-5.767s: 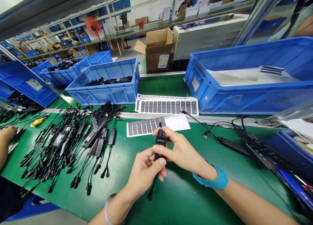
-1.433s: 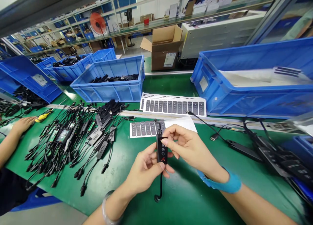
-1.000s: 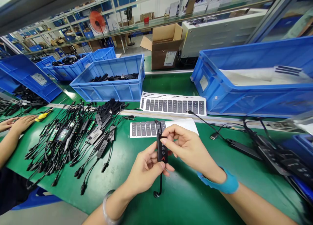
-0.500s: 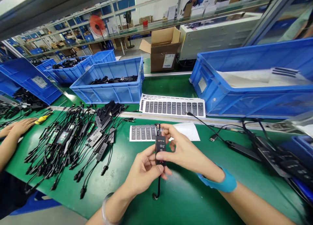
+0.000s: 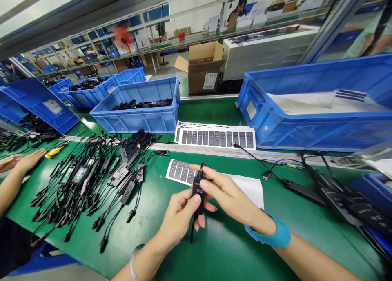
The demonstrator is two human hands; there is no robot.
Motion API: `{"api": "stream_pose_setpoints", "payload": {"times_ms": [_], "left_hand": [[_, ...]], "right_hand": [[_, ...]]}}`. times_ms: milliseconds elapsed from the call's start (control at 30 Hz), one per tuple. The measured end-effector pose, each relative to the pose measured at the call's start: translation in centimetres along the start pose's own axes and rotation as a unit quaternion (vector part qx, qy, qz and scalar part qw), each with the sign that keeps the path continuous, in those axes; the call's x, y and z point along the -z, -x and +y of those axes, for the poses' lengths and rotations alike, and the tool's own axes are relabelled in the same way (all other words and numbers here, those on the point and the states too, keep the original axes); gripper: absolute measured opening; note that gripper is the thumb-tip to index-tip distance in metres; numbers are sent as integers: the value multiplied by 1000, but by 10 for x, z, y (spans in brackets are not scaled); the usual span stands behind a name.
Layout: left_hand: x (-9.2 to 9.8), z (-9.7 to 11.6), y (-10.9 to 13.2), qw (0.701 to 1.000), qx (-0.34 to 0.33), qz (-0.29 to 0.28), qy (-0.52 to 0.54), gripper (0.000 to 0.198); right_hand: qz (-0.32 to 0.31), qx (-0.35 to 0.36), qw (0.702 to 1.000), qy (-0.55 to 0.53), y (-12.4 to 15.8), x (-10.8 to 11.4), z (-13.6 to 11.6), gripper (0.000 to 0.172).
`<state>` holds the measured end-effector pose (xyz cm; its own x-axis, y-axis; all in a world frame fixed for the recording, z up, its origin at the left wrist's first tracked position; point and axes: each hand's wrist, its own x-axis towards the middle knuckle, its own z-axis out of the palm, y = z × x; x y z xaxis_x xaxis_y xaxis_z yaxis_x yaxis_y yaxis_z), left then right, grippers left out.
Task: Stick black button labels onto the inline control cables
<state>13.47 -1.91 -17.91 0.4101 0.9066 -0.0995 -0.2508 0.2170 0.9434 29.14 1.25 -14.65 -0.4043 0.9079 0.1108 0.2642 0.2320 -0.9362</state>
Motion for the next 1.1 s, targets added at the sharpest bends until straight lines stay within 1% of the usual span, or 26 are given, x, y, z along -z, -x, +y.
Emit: {"api": "stream_pose_setpoints", "payload": {"times_ms": [67, 100, 200, 267, 333, 367, 400, 433, 467, 500, 533, 567, 600, 633, 667, 700, 733, 767, 800, 833, 867, 900, 933, 1000, 1067, 1100], "left_hand": [[1, -2, -1, 1000, -13, 6, -18, 46], [2, -2, -2, 999, -20, 5, -29, 46], [5, -4, -4, 998, -26, -5, -58, 48], [10, -3, -6, 996, -27, -13, -87, 52], [19, -2, -9, 985, -61, -26, -162, 56], [26, -2, -12, 970, -93, -35, -222, 56], [33, -3, -15, 946, -129, -46, -295, 55], [40, -4, -18, 911, -158, -56, -376, 54], [46, -6, -22, 871, -170, -62, -457, 53], [52, -8, -25, 825, -170, -66, -535, 53], [55, -11, -27, 778, -154, -63, -606, 53], [57, -15, -28, 733, -132, -54, -665, 55], [58, -18, -29, 692, -112, -44, -712, 57], [57, -21, -29, 657, -95, -32, -747, 60], [55, -23, -28, 630, -82, -19, -772, 62], [52, -25, -28, 611, -74, -5, -788, 63], [50, -27, -28, 597, -72, 9, -799, 63], [47, -28, -27, 588, -72, 24, -806, 63], [45, -29, -27, 581, -72, 38, -810, 62], [43, -30, -27, 577, -73, 51, -812, 61], [42, -30, -27, 574, -74, 59, -813, 61], [41, -31, -27, 574, -75, 65, -813, 61], [40, -32, -27, 575, -74, 69, -812, 61], [40, -33, -27, 580, -69, 77, -808, 63], [39, -36, -26, 589, -60, 85, -801, 66], [39, -38, -26, 595, -57, 88, -797, 68]], "right_hand": [[7, 15, 999, 32, 1, -2, -1, 52], [19, 22, 999, 46, 2, -4, -1, 52], [53, 51, 995, 70, 3, -10, 1, 44], [66, 74, 992, 82, 2, -11, 1, 41], [80, 98, 987, 100, 0, -5, -4, 42], [96, 108, 983, 114, 0, 1, -8, 43], [116, 113, 978, 131, 1, 10, -13, 45], [143, 112, 972, 151, 3, 22, -19, 47], [171, 105, 963, 179, 7, 36, -24, 48], [196, 90, 953, 214, 14, 52, -28, 50], [217, 73, 937, 263, 24, 70, -30, 51], [231, 61, 915, 324, 35, 89, -29, 50], [243, 45, 885, 394, 47, 108, -25, 50], [248, 24, 849, 465, 60, 127, -17, 51], [251, -16, 809, 531, 72, 143, -7, 50], [259, -62, 762, 590, 81, 156, 5, 47], [281, -103, 713, 634, 86, 166, 18, 44], [283, -121, 681, 664, 87, 170, 29, 40], [282, -118, 681, 665, 83, 170, 40, 37], [270, -102, 709, 643, 75, 165, 48, 34], [245, -74, 754, 605, 62, 155, 55, 33], [208, -44, 813, 542, 47, 141, 60, 33], [167, -21, 855, 491, 30, 125, 64, 33], [97, 15, 912, 397, -4, 92, 73, 32], [75, 37, 933, 349, -30, 65, 83, 33], [73, 45, 938, 337, -39, 55, 89, 34]]}}
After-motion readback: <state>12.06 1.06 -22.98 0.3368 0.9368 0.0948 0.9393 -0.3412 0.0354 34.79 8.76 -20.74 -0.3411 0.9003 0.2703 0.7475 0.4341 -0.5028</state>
